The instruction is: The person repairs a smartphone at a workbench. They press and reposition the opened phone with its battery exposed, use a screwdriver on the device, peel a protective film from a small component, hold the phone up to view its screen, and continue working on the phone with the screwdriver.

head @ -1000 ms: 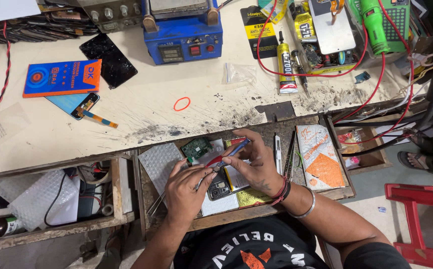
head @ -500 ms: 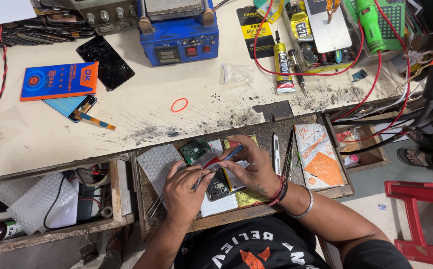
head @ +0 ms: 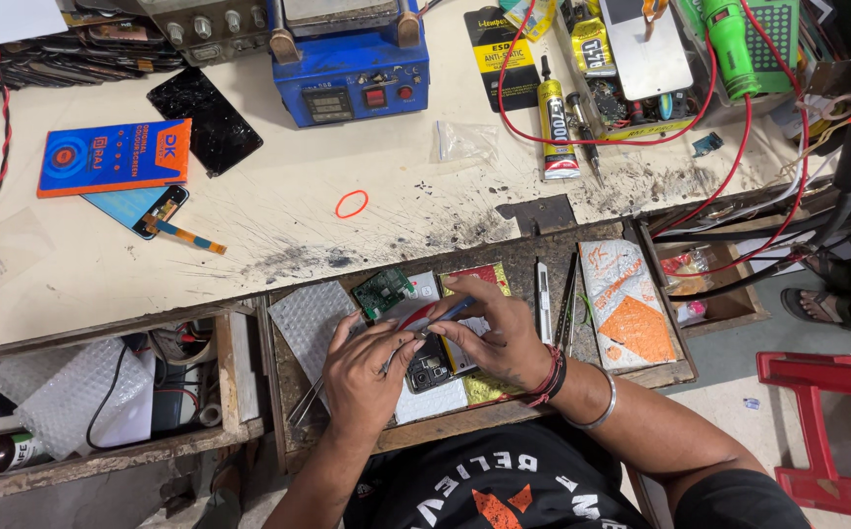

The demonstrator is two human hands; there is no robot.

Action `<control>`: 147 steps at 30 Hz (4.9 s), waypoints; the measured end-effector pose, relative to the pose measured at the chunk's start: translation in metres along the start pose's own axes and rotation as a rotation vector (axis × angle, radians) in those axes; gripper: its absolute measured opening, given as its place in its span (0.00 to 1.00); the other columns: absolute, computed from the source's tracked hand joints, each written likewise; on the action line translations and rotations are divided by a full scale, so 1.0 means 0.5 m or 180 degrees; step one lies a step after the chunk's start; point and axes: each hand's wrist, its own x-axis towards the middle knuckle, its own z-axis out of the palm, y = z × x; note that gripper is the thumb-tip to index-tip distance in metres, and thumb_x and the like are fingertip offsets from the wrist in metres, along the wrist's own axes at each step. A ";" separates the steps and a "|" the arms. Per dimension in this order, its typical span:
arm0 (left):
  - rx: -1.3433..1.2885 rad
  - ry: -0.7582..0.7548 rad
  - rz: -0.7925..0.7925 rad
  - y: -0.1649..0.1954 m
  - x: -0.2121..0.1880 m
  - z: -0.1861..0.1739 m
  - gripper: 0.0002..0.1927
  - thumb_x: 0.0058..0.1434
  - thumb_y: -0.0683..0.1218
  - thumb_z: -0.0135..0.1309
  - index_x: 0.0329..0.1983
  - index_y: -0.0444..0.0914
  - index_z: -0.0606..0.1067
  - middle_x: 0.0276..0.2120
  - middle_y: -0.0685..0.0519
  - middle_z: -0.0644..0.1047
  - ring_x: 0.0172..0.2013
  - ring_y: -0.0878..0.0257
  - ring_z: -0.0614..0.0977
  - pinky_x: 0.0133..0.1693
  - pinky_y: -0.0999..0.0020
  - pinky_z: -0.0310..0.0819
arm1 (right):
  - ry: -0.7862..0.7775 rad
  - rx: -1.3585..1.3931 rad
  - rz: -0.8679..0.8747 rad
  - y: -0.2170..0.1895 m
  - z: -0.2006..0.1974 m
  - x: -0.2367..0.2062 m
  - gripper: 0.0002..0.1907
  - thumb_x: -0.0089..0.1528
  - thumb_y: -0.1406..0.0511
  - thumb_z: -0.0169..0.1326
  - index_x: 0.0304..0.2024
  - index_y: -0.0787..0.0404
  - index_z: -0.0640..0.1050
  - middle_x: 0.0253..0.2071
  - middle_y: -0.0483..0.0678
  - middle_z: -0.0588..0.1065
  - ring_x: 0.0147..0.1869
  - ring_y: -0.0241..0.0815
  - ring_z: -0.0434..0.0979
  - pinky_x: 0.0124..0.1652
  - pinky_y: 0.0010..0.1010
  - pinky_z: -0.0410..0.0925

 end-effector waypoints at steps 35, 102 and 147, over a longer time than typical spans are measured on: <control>0.0174 -0.0436 -0.0036 -0.006 -0.014 -0.015 0.10 0.62 0.45 0.66 0.46 0.41 0.83 0.44 0.52 0.85 0.56 0.58 0.83 0.66 0.50 0.61 | -0.0094 -0.0134 -0.0032 -0.039 -0.062 -0.071 0.31 0.64 0.75 0.66 0.66 0.64 0.65 0.46 0.56 0.77 0.46 0.49 0.85 0.43 0.32 0.77; 0.0090 -0.0333 -0.0042 0.011 0.011 -0.024 0.10 0.58 0.42 0.64 0.43 0.41 0.83 0.41 0.53 0.85 0.54 0.57 0.83 0.63 0.49 0.64 | -0.1328 -0.0700 -0.0073 -0.098 -0.040 -0.006 0.32 0.53 0.77 0.57 0.60 0.54 0.76 0.41 0.51 0.80 0.43 0.51 0.84 0.41 0.37 0.76; 0.0093 -0.0401 0.0033 0.009 0.005 -0.025 0.10 0.60 0.43 0.63 0.45 0.41 0.83 0.42 0.52 0.85 0.54 0.57 0.83 0.63 0.51 0.64 | 0.0750 0.0125 -0.0042 -0.061 -0.075 0.078 0.31 0.72 0.76 0.58 0.67 0.55 0.54 0.52 0.53 0.74 0.52 0.43 0.83 0.50 0.31 0.79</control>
